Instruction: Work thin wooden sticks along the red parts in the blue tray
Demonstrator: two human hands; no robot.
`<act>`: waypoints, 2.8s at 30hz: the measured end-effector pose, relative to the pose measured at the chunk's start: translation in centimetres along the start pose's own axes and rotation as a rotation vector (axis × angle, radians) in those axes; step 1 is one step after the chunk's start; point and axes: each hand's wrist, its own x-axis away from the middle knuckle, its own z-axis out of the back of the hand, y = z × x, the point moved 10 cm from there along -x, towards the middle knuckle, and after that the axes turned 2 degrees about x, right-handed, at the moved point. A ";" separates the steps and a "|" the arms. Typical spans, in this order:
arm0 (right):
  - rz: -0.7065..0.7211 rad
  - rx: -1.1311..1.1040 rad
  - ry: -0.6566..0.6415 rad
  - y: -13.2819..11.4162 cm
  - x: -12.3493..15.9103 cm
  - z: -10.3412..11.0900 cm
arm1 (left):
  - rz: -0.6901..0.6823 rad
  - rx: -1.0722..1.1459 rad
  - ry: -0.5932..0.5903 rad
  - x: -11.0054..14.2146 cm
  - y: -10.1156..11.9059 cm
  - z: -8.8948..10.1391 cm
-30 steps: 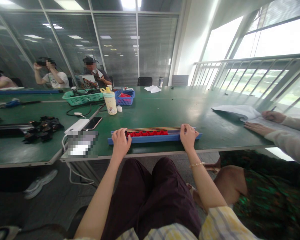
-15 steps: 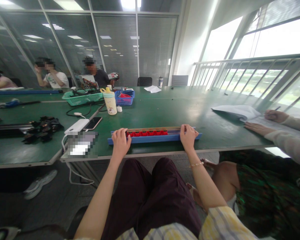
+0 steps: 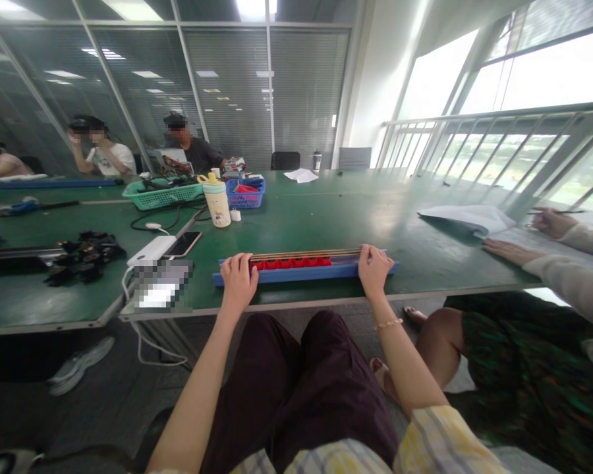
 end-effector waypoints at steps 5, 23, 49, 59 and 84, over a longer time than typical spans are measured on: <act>-0.006 0.020 0.004 -0.1 0.0 0.2 | 0.009 0.005 -0.009 0.0 0.0 0.0; -0.031 0.007 0.007 0.0 0.0 0.4 | 0.005 -0.011 -0.009 -0.1 0.3 0.1; -0.041 -0.017 0.004 0.6 -0.2 0.6 | 0.001 -0.012 -0.004 -0.1 0.3 0.2; -0.054 -0.014 0.074 1.4 -0.3 0.7 | -0.007 -0.036 -0.029 -0.1 0.6 0.2; -0.021 -0.082 0.185 1.0 -0.1 2.5 | -0.007 -0.071 -0.040 -0.1 0.6 0.1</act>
